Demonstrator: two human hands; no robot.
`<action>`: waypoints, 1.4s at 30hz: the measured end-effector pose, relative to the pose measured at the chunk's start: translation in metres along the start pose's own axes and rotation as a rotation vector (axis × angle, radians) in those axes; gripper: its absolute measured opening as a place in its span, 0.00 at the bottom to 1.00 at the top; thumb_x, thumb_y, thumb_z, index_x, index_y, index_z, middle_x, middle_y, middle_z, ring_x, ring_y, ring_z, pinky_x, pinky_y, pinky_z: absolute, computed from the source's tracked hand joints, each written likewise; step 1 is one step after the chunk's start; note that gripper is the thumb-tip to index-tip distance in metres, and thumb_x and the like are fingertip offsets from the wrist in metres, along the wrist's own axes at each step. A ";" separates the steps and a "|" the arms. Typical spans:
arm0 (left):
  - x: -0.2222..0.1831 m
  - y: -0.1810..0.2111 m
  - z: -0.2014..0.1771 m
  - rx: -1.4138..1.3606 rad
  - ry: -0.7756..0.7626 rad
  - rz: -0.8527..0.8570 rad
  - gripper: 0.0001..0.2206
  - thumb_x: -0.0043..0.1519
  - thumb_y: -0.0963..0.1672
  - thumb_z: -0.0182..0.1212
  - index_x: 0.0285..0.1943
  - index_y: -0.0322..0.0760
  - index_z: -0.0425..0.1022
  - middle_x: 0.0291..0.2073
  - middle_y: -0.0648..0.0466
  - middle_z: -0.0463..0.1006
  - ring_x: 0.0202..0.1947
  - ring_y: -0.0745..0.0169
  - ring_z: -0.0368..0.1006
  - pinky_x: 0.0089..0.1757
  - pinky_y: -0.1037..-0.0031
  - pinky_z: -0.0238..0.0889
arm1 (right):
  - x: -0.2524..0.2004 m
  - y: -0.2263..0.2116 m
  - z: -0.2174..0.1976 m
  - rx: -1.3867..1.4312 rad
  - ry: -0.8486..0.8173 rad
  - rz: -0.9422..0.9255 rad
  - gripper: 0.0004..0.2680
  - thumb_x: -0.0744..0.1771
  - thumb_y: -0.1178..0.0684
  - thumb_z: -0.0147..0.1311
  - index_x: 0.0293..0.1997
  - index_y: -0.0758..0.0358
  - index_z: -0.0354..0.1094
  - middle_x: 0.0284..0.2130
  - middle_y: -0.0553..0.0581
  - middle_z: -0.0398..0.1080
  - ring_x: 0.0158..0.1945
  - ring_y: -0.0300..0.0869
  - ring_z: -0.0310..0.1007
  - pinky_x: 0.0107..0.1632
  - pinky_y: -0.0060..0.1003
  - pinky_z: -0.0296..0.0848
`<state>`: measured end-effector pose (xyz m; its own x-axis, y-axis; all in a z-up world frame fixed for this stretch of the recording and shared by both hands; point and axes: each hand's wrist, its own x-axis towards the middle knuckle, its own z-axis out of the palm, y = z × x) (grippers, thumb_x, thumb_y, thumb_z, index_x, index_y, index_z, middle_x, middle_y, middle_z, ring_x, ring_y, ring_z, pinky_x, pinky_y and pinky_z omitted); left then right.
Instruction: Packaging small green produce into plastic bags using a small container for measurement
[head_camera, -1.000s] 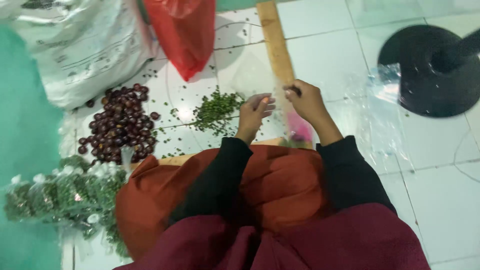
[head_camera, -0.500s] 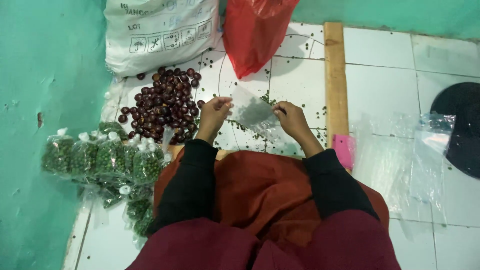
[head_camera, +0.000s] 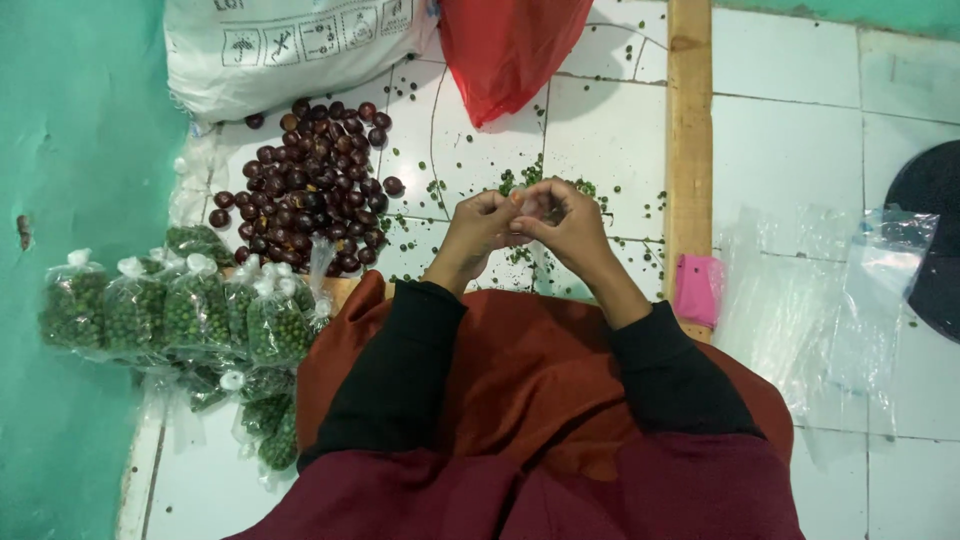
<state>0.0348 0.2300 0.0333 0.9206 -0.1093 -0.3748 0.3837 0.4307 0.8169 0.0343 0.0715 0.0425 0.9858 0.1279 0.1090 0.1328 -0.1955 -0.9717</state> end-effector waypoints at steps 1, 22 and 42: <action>0.000 -0.001 0.000 -0.002 0.005 -0.006 0.17 0.58 0.48 0.74 0.28 0.32 0.73 0.26 0.51 0.72 0.28 0.62 0.79 0.31 0.66 0.82 | -0.002 -0.003 -0.001 0.001 -0.003 0.007 0.15 0.60 0.51 0.76 0.45 0.61 0.75 0.29 0.52 0.74 0.35 0.34 0.71 0.37 0.24 0.73; -0.004 0.015 0.001 0.809 0.000 0.584 0.14 0.61 0.45 0.69 0.26 0.36 0.71 0.21 0.46 0.74 0.23 0.52 0.75 0.27 0.68 0.67 | 0.001 -0.026 -0.021 -0.063 0.172 -0.081 0.05 0.66 0.65 0.61 0.41 0.63 0.71 0.31 0.53 0.68 0.37 0.37 0.69 0.39 0.33 0.72; -0.001 0.062 -0.025 0.907 0.373 0.851 0.07 0.61 0.37 0.60 0.43 0.38 0.81 0.39 0.55 0.79 0.25 0.54 0.78 0.26 0.73 0.70 | 0.061 0.161 -0.050 -0.634 0.053 0.091 0.07 0.63 0.58 0.62 0.43 0.55 0.76 0.34 0.60 0.75 0.44 0.55 0.77 0.47 0.51 0.75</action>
<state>0.0557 0.2791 0.0734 0.8787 0.2146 0.4263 -0.2612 -0.5314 0.8058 0.1211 -0.0010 -0.0971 0.9976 0.0388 0.0581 0.0677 -0.7424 -0.6666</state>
